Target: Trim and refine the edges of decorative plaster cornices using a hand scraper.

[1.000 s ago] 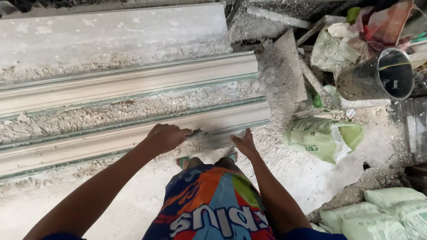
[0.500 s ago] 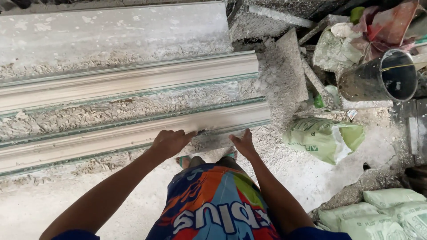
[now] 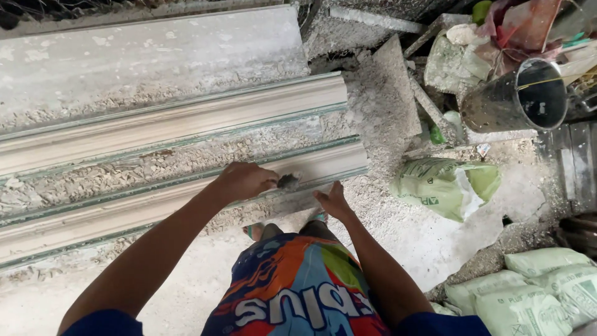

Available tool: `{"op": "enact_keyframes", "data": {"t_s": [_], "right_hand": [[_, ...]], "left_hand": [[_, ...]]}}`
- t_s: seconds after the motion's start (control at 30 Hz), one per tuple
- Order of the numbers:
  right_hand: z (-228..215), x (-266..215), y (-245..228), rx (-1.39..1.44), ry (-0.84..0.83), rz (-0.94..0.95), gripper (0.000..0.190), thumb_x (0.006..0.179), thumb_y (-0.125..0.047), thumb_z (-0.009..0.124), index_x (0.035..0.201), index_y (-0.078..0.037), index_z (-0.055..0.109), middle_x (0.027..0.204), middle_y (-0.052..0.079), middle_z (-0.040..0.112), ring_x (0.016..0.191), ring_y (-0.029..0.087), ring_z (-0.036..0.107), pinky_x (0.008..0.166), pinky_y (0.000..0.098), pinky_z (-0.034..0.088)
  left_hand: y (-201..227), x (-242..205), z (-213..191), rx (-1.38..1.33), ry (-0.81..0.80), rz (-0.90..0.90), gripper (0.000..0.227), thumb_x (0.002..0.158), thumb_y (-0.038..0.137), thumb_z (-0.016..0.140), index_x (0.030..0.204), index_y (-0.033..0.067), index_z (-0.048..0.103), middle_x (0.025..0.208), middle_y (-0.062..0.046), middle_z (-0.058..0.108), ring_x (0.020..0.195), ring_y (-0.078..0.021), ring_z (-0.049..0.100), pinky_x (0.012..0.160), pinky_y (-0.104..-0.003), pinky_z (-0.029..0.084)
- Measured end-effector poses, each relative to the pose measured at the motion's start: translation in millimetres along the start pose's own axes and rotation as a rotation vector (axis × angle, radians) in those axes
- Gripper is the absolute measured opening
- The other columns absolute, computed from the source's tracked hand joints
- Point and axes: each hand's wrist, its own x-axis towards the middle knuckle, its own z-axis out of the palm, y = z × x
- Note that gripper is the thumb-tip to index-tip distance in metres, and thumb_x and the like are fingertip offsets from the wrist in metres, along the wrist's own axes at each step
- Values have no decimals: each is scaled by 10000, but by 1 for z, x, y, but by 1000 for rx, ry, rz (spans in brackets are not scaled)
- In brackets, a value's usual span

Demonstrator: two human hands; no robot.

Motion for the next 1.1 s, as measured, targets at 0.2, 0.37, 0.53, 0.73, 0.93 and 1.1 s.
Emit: {"op": "enact_keyframes", "data": {"t_s": [0.2, 0.37, 0.53, 0.73, 0.93, 1.1], "right_hand": [[-6, -15, -19, 159, -66, -7, 1170, 904, -596, 689, 1561, 118, 35, 1548, 422, 65, 1478, 602, 131, 1175, 674, 266], [-8, -9, -7, 34, -9, -1, 1107, 876, -658, 715, 1515, 80, 195, 1503, 399, 235, 1467, 561, 248, 1219, 599, 263], [-7, -12, -16, 41, 10, 0, 1062, 833, -633, 777, 1484, 47, 285, 1495, 385, 296, 1466, 523, 290, 1241, 571, 241], [-1, -16, -32, 68, 62, -64, 934, 825, -527, 788, 1434, 34, 355, 1425, 384, 359, 1422, 527, 349, 1212, 575, 276], [28, 47, 73, -833, 465, -812, 569, 905, -463, 681, 1284, -192, 354, 899, 227, 482, 694, 455, 587, 681, 468, 469], [-8, -31, -73, 31, 33, 3, 991, 785, -614, 808, 1366, 62, 374, 1399, 394, 419, 1339, 509, 488, 1148, 549, 408]], "left_hand": [[15, -33, 1, 125, 63, -6, 365, 1088, 425, 354, 1379, 333, 554, 1055, -117, 768, 986, -373, 742, 884, -541, 571], [-2, -30, 48, 191, 95, -48, 346, 1090, 369, 366, 1398, 352, 520, 964, -88, 732, 835, -344, 746, 730, -504, 586], [-10, -21, 67, 296, 210, -38, 380, 1077, 389, 394, 1452, 411, 450, 950, -53, 717, 832, -313, 764, 694, -456, 611], [-6, 20, 72, 316, 113, -5, 376, 1083, 336, 370, 1438, 397, 477, 890, -32, 730, 807, -298, 760, 671, -447, 584], [1, 85, 82, 407, 364, 198, 135, 1002, 274, 578, 1095, 280, 675, 830, -32, 741, 769, -295, 745, 686, -453, 579], [12, 42, 7, 143, 201, 128, 283, 1054, 421, 482, 1224, 314, 682, 942, -76, 774, 889, -323, 747, 814, -520, 588]]}}
